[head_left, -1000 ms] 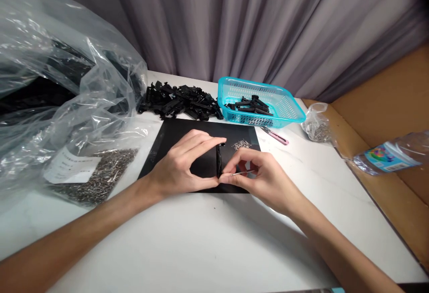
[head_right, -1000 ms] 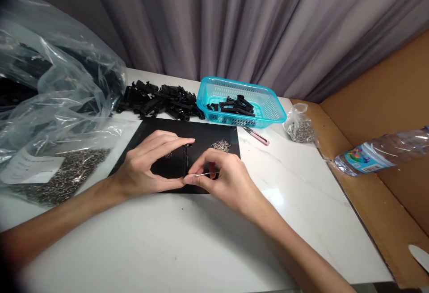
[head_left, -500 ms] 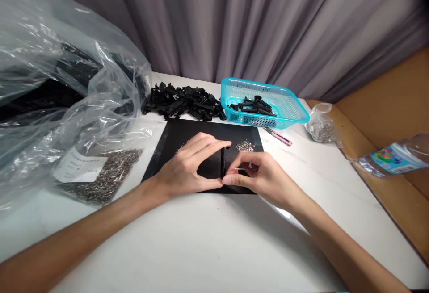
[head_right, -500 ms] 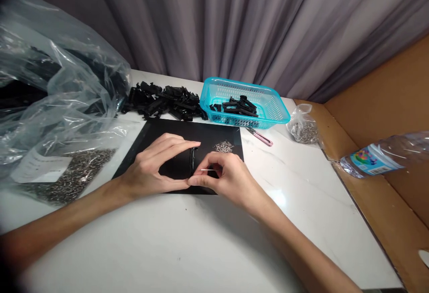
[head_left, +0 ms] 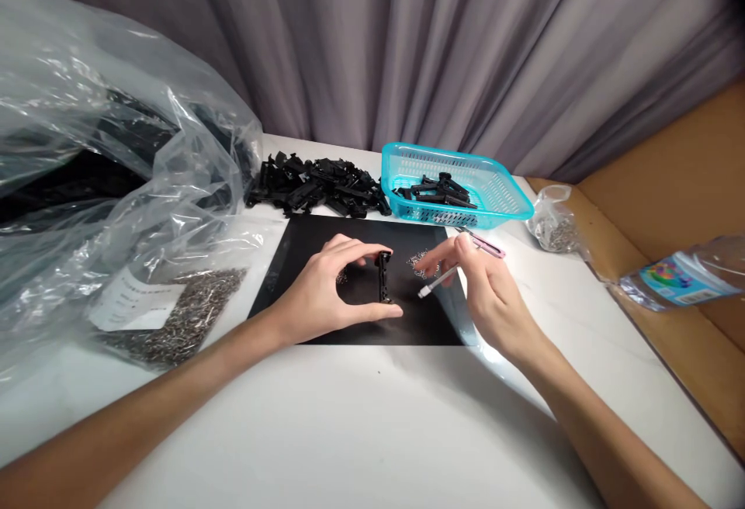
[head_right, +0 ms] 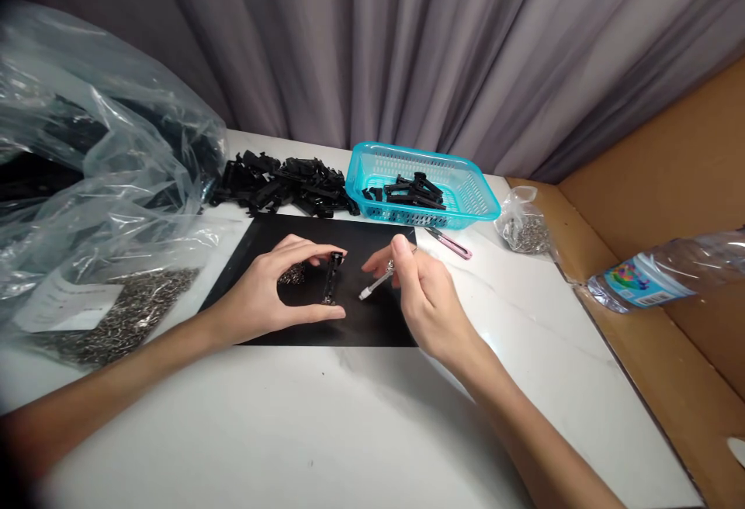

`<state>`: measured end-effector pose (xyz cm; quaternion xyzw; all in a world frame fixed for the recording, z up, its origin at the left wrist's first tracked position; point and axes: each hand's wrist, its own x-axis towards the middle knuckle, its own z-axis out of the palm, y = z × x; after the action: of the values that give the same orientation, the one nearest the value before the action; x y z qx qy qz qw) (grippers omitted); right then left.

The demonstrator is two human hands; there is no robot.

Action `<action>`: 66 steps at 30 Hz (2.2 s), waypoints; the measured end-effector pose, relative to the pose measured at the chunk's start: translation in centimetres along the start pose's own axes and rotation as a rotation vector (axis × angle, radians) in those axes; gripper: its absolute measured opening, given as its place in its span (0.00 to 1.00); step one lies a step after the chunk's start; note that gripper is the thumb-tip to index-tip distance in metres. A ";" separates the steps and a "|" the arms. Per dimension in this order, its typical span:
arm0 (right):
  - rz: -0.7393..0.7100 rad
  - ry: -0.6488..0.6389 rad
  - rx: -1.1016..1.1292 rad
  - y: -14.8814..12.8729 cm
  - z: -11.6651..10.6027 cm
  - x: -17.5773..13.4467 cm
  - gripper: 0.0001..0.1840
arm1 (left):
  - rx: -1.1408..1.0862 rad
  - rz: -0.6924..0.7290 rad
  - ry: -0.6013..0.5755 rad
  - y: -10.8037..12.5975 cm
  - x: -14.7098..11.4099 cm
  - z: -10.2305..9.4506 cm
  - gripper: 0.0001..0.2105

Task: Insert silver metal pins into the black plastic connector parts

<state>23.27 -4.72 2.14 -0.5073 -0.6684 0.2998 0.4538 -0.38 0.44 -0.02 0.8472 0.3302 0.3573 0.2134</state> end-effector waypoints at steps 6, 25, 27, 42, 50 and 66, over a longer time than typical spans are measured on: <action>0.086 -0.162 0.354 -0.3 1.4 -0.4 0.28 | 0.056 -0.043 -0.050 -0.6 0.1 -0.1 0.28; 0.079 -0.094 0.458 1.2 3.0 -0.1 0.22 | 0.128 -0.080 -0.048 -1.3 0.2 0.0 0.29; 0.078 -0.103 0.446 1.2 3.0 0.0 0.22 | 0.121 -0.101 -0.063 -1.2 0.3 -0.1 0.29; -0.005 -0.129 0.410 1.1 3.0 0.1 0.15 | 0.161 -0.133 -0.116 -0.3 0.4 -0.3 0.28; -0.060 -0.156 0.308 1.1 3.0 -0.3 0.19 | 0.157 -0.130 -0.125 -0.5 0.3 -0.4 0.28; -0.278 0.084 -0.230 1.9 -1.4 1.7 0.23 | 0.203 -0.068 -0.133 -0.9 0.4 -0.4 0.29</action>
<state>25.18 -2.63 1.58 -0.4707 -0.7425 0.1344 0.4572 -0.83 1.35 -0.13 0.8745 0.3784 0.2576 0.1601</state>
